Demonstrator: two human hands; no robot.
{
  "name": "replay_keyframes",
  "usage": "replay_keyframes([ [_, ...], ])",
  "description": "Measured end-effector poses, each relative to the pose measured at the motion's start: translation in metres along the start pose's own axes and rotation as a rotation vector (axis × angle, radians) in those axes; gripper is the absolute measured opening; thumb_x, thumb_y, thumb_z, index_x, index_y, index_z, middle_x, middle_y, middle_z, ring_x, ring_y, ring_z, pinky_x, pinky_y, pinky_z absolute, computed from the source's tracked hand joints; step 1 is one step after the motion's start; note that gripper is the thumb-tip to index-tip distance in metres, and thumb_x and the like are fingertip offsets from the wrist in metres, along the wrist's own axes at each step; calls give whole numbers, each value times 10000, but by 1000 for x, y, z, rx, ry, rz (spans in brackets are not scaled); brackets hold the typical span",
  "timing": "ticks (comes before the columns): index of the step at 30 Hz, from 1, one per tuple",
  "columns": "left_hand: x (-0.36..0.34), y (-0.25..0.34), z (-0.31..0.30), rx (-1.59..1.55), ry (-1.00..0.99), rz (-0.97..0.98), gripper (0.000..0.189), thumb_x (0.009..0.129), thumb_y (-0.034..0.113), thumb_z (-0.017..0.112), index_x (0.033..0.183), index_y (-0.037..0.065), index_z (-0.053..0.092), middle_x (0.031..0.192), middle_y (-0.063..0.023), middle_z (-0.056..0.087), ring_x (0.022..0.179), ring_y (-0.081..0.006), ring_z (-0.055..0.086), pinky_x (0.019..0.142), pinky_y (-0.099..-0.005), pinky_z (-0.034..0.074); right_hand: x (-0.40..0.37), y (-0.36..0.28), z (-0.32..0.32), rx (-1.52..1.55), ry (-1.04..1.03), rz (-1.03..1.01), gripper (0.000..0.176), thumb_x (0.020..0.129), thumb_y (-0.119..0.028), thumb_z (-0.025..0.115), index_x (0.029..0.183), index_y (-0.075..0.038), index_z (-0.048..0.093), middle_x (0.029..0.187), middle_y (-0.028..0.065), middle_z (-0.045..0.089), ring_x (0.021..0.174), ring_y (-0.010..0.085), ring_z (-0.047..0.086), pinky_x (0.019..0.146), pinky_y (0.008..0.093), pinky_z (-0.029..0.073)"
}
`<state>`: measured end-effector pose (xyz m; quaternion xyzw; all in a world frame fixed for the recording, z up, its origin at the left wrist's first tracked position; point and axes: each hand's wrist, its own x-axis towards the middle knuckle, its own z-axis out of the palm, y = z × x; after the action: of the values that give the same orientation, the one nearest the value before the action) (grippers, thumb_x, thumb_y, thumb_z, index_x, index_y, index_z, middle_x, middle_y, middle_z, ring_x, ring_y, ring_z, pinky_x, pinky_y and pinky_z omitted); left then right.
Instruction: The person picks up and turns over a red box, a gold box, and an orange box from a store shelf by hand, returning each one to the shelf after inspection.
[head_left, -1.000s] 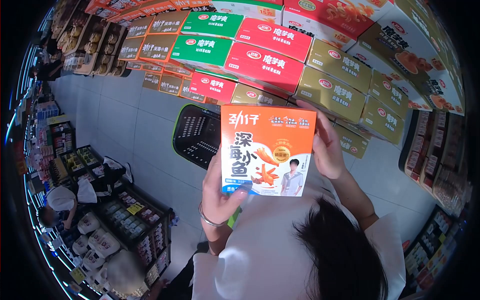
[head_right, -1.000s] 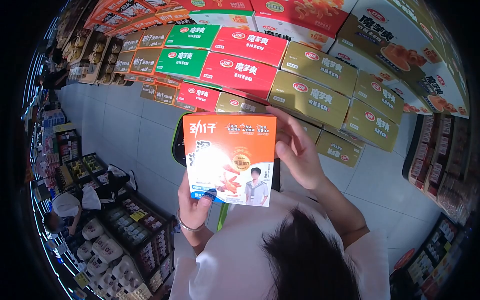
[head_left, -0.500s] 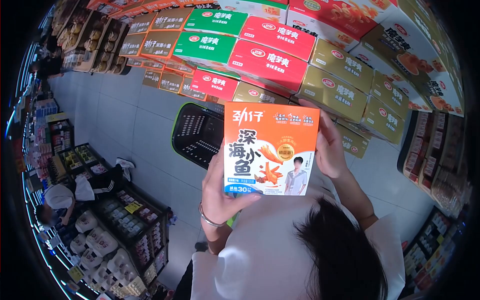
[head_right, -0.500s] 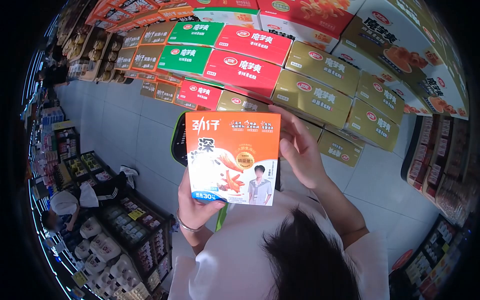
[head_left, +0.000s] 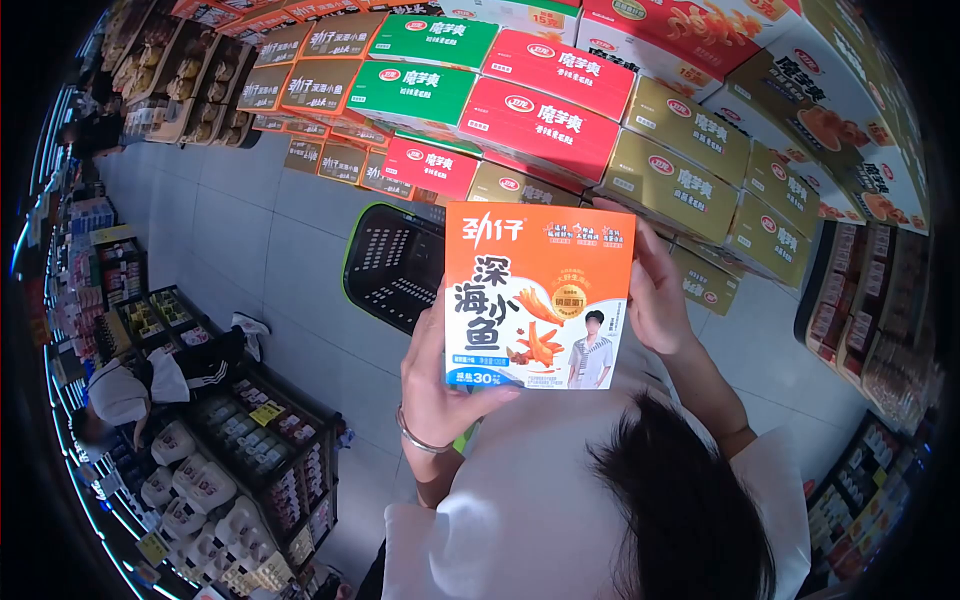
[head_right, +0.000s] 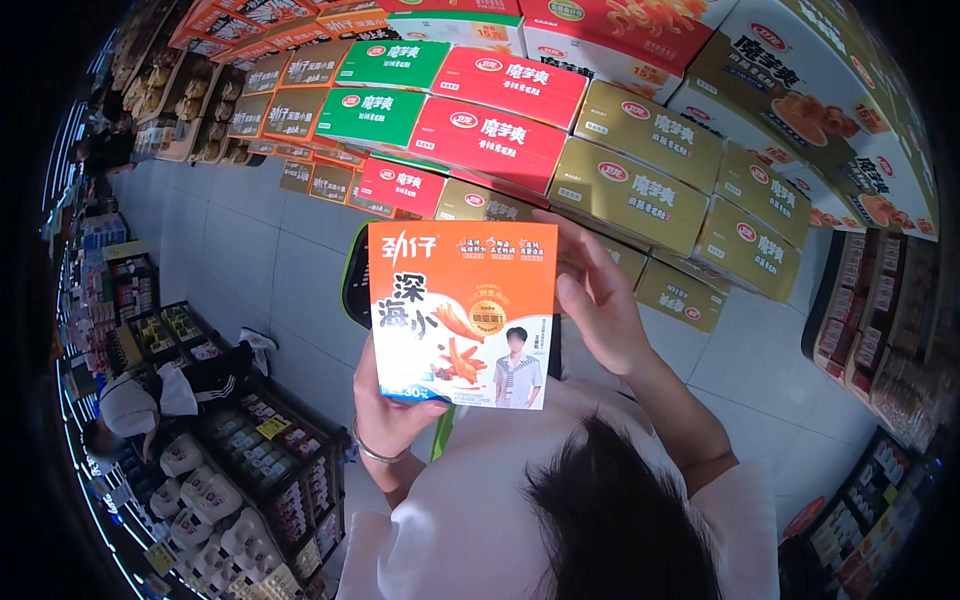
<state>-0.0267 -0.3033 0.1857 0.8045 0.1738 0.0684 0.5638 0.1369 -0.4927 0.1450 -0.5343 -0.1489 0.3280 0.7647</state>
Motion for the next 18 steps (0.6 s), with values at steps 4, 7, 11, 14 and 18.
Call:
replay_keyframes([
  [4,2,-1,1,3,29,35,994,573,332,877,1324,-119,406,1077,-192,611,976,-266,619,821,-348,498,1,3,-2,-28,-6,-23,615,951,-366,534,1426,-46,311,1318,107,476,1159,143,515,899,278,491],
  [7,3,1,1,60,55,56,967,592,401,857,1299,-108,435,1035,-191,621,930,-275,633,784,-354,508,1,3,-4,7,9,15,537,954,-345,530,1362,-35,368,1235,98,518,1088,133,550,865,283,509],
  [11,0,-4,-1,151,95,50,844,645,502,797,1199,-75,528,956,-185,635,843,-311,644,733,-366,512,3,3,-8,-46,-37,72,374,968,-300,505,1205,-19,437,1086,75,562,957,109,586,763,285,539],
  [14,2,2,-2,181,120,57,688,692,514,762,1043,-57,605,920,-173,643,802,-327,640,694,-361,504,3,6,-11,-68,-29,70,286,985,-266,469,1127,-18,452,1005,65,581,855,108,610,727,281,543],
  [18,-2,6,-5,164,122,52,493,748,398,745,947,-41,641,870,-165,650,759,-299,650,669,-339,495,5,7,-11,-61,-50,169,237,1011,-268,409,1030,-37,458,824,48,599,656,106,612,649,251,525],
])
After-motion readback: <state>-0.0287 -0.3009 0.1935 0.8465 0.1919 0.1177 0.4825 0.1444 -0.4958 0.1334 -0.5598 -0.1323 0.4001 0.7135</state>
